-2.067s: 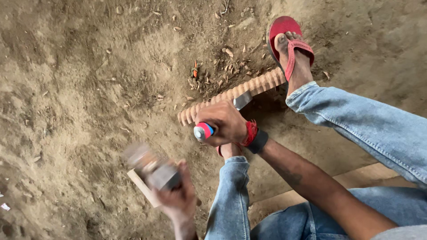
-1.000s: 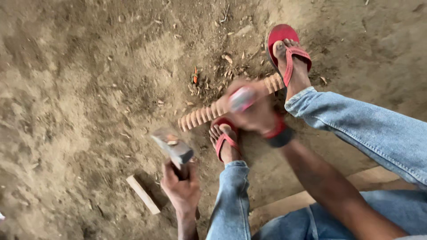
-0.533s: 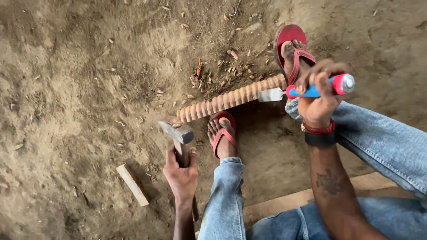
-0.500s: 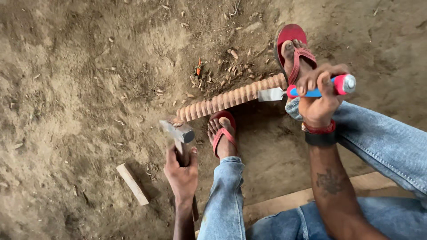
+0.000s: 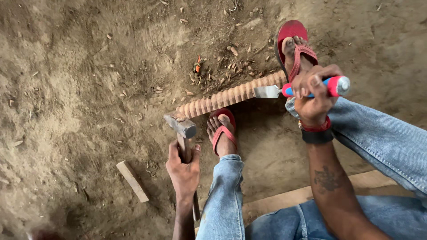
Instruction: The person carves a ribbed wooden piece using a chisel and hammer. They repeatedly strike the chisel to remove wood shavings and shape the object while seated on the ground.
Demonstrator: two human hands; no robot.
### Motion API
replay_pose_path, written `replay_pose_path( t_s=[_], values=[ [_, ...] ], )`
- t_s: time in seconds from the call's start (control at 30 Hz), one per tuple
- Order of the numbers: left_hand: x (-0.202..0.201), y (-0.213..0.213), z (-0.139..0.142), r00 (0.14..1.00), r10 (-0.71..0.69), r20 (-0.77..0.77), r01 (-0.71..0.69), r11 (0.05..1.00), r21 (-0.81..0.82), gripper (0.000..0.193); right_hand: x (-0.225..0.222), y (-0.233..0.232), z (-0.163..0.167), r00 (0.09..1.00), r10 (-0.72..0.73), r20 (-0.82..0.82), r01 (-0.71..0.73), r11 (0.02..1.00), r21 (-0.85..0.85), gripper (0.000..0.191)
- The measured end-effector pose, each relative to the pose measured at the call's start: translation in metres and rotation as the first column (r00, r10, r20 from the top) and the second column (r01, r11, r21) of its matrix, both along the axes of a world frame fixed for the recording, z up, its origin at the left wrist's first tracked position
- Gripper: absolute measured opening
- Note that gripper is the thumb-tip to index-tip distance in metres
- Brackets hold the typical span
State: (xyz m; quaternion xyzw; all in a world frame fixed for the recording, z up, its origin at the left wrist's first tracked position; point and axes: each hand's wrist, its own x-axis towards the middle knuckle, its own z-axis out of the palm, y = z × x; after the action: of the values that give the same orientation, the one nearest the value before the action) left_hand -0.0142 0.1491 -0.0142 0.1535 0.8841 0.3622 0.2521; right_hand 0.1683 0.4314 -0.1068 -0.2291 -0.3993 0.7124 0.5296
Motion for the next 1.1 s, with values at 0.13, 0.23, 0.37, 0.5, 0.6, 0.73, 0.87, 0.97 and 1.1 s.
replay_pose_path(
  t_s=[0.13, 0.23, 0.37, 0.5, 0.6, 0.73, 0.87, 0.97, 1.1],
  values=[
    [0.002, 0.009, 0.002, 1.0, -0.007, -0.02, 0.008, 0.999, 0.038, 0.032, -0.005, 0.001, -0.005, 1.0, -0.012, 0.028, 0.011, 0.999, 0.041, 0.015],
    [0.004, 0.015, 0.0, 1.0, -0.014, -0.005, 0.015, 0.996, 0.09, 0.034, -0.005, -0.001, -0.006, 0.997, -0.071, 0.039, 0.07, 0.997, 0.041, 0.014],
    [0.007, 0.021, -0.002, 0.999, -0.027, 0.028, 0.025, 0.998, 0.051, 0.031, 0.002, -0.01, -0.001, 0.999, -0.023, 0.039, 0.02, 0.997, 0.075, 0.014],
    [0.0, 0.035, 0.005, 0.991, -0.13, 0.035, 0.127, 0.99, 0.064, 0.036, 0.002, -0.003, 0.003, 0.991, 0.09, 0.104, -0.095, 0.994, 0.047, 0.013],
    [-0.014, 0.058, 0.019, 0.958, -0.285, -0.045, 0.287, 0.957, 0.047, 0.04, -0.001, 0.008, 0.002, 0.995, 0.047, 0.091, -0.05, 0.998, 0.041, 0.014],
    [-0.034, 0.105, 0.05, 0.812, -0.571, -0.117, 0.573, 0.819, -0.026, 0.049, 0.005, 0.008, -0.001, 0.997, 0.074, 0.027, -0.075, 0.996, 0.042, 0.014],
    [-0.038, 0.147, 0.089, 0.598, -0.744, -0.299, 0.782, 0.624, 0.011, 0.041, 0.003, 0.005, -0.007, 0.89, -0.104, 0.444, 0.039, 0.988, 0.152, 0.01],
    [-0.033, 0.162, 0.114, 0.579, -0.774, -0.257, 0.804, 0.594, 0.021, 0.034, -0.007, 0.006, -0.008, 0.75, -0.11, 0.653, -0.059, 0.971, 0.231, 0.008],
    [-0.035, 0.167, 0.127, 0.578, -0.75, -0.323, 0.798, 0.602, 0.029, 0.038, 0.002, -0.008, -0.008, 0.453, -0.239, 0.859, -0.271, 0.881, 0.388, 0.005]
  ],
)
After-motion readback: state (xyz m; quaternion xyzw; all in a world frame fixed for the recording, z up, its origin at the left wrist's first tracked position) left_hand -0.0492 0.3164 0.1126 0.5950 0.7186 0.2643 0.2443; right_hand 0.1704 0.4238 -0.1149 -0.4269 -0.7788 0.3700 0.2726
